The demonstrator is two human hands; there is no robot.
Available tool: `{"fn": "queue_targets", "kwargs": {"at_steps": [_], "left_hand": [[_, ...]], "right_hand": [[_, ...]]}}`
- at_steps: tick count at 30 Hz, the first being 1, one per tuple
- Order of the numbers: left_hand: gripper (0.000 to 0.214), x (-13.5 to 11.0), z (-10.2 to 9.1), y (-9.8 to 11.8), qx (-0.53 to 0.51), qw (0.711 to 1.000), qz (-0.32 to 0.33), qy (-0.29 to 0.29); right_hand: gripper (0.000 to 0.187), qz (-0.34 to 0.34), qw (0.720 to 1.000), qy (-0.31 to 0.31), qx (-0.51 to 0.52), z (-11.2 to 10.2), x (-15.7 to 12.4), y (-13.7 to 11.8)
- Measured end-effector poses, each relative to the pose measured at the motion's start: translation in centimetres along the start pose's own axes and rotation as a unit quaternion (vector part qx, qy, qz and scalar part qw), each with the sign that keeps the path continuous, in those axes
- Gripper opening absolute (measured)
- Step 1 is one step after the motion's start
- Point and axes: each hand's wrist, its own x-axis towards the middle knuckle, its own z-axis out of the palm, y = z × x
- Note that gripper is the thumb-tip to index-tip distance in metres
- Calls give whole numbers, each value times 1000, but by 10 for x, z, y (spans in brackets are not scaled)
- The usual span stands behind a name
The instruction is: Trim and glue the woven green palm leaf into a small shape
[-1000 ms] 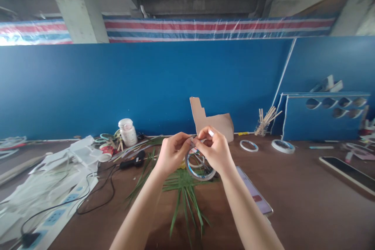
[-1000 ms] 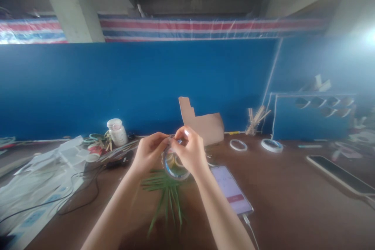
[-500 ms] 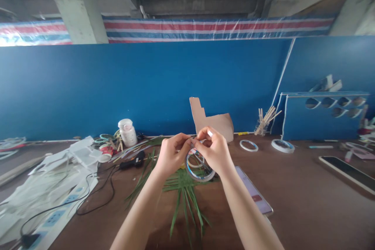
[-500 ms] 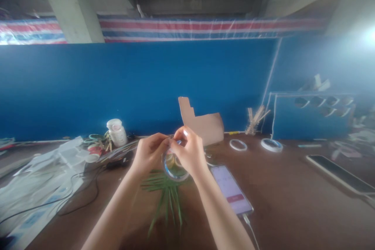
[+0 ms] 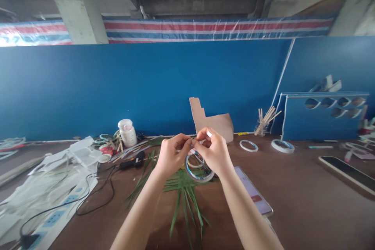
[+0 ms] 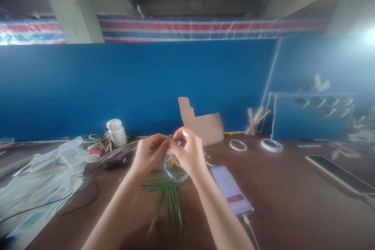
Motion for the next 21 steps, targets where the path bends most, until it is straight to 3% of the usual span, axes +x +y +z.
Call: {"fn": "queue_targets", "kwargs": {"at_steps": [11,21], "left_hand": [[29,1,0,-1,39,999,-8,12],[27,1,6,-13,195,974,49,106]], "right_hand": [[10,-6,1000,-1,-28,4,-1,-1],[12,-5,998,10,-61,12,-5,-2]]}}
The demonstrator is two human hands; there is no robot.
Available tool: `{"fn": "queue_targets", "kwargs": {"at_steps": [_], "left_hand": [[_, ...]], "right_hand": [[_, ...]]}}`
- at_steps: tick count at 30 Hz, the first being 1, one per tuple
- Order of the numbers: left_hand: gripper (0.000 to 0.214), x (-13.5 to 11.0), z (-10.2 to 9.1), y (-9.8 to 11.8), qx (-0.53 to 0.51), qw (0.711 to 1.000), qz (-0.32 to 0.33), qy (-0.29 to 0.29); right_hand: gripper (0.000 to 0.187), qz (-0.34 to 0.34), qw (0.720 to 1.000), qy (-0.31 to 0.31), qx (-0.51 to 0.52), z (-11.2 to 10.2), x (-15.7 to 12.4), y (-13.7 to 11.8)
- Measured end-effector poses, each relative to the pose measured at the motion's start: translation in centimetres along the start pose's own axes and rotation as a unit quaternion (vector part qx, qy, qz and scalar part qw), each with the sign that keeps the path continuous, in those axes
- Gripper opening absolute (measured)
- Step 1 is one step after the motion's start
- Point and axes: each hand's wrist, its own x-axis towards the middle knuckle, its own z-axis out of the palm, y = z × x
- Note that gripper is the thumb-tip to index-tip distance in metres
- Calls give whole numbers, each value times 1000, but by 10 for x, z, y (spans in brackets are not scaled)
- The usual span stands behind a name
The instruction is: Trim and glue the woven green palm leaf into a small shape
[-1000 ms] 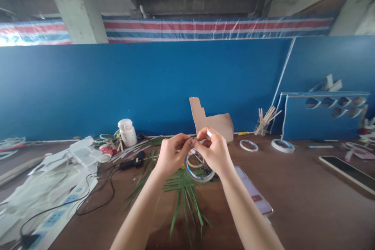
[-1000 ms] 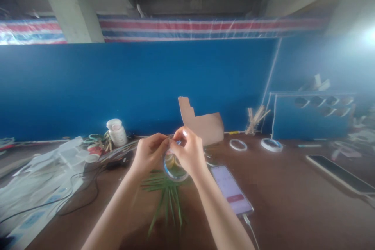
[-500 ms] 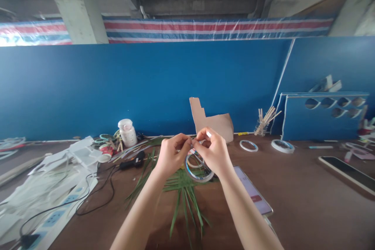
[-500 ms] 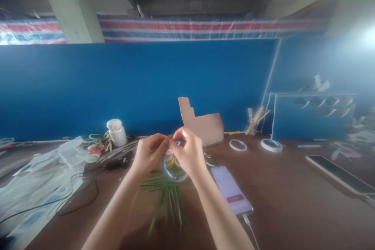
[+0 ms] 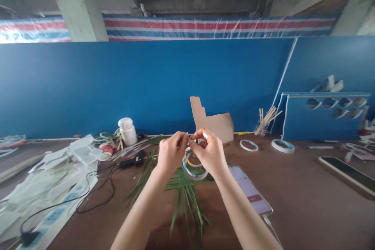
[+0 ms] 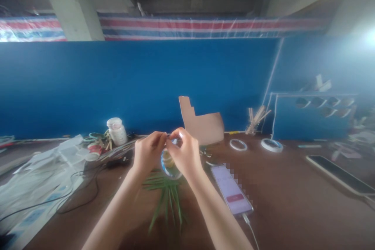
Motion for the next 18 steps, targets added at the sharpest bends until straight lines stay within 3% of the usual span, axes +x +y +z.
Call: {"fn": "queue_targets", "kwargs": {"at_steps": [8,18], "left_hand": [[26,-2,3,-10,55,996,36,56],[23,0,0,-10,65,993,56,77]], "right_hand": [[8,-26,997,12,-73,7,-6,-6],[14,-27,999,0,-39,8,-7,-8]]}}
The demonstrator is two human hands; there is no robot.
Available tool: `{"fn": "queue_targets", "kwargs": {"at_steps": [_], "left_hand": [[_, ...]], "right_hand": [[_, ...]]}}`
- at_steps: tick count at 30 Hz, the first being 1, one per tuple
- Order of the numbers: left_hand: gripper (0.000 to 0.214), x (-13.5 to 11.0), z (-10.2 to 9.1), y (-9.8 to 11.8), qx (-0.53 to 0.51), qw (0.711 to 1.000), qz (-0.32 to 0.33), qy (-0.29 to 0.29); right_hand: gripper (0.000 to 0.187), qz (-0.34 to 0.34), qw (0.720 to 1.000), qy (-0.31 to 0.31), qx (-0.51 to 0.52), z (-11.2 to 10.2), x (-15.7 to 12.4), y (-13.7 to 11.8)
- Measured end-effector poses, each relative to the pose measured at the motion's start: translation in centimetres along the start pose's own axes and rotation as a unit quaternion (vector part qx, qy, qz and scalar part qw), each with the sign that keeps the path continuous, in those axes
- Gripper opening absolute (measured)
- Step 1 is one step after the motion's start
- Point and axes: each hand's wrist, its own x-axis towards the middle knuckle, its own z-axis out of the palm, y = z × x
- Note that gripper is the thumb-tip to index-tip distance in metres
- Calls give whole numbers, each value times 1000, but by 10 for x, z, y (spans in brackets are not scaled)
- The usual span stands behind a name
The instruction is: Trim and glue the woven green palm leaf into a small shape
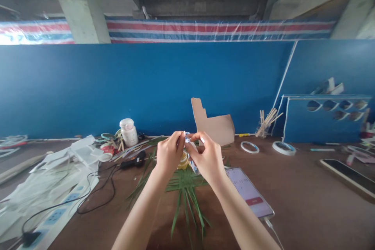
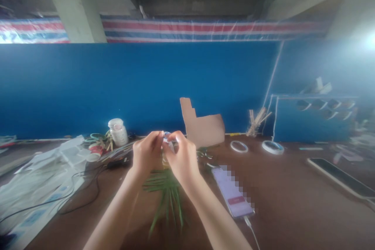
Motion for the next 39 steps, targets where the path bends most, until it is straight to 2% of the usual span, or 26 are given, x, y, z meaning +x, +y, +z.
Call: {"fn": "queue_targets", "kwargs": {"at_steps": [11,16,20,25,30,39], "left_hand": [[23,1,-2,-1,0,1000,4,10],[28,5,-9,-1,-5,1000,-26,9],[30,7,-14,-2,-9,998,-58,-2],[31,9,-16,-2,-17,996,-85,0],[28,12,-20,2,-80,989,-121,-15],[29,13,-21,4,-174,970,-162,-45]], "right_hand": [[20,20,998,-15,65,-2,0,-1],[25,33,994,1,105,-6,4,2],[26,41,993,-10,109,-8,8,7],[17,32,995,9,92,-8,10,11],[9,16,999,47,16,-4,9,13],[8,6,997,66,-27,2,11,17]]}}
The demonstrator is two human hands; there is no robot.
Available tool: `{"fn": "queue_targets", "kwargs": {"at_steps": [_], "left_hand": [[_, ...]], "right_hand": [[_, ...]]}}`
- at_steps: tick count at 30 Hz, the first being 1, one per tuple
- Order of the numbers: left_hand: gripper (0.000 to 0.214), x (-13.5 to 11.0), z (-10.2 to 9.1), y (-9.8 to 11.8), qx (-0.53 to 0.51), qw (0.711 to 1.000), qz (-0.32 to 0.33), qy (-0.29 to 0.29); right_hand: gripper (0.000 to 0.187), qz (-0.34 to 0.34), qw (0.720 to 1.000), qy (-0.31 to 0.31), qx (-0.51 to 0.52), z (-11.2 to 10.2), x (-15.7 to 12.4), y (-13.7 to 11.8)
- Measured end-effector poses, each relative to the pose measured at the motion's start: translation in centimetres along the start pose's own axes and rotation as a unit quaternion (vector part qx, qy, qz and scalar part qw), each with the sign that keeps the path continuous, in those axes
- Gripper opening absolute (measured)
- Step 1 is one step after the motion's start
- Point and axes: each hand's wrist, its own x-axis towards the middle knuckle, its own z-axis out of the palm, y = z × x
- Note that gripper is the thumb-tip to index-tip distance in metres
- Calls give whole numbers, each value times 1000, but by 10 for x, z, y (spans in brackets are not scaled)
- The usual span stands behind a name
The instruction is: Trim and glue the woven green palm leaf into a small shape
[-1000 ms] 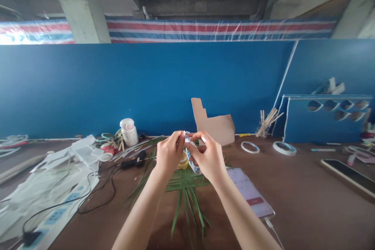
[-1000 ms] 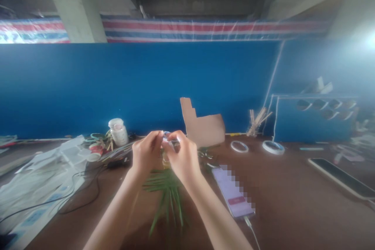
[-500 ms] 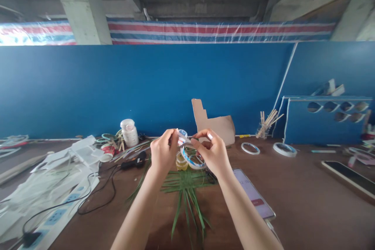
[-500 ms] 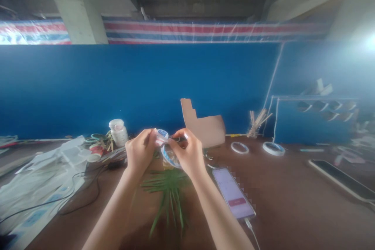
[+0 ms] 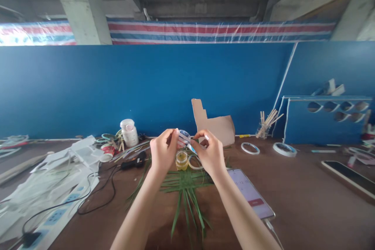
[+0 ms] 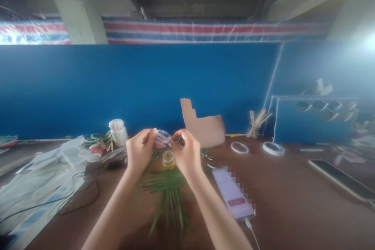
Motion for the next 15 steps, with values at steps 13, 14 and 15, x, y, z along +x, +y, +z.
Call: {"fn": "queue_targets", "kwargs": {"at_steps": [13,14,15], "left_hand": [[34,2,2,-2,11,1000,-1,15],[34,2,2,-1,10,1000,-2,12],[34,2,2,-1,8,1000,-2,10]], "right_hand": [[6,-41,999,1,-25,1,-2,-3],[5,-44,999,1,-26,0,-2,-3],[5,-46,999,0,-28,0,-2,-4]]}}
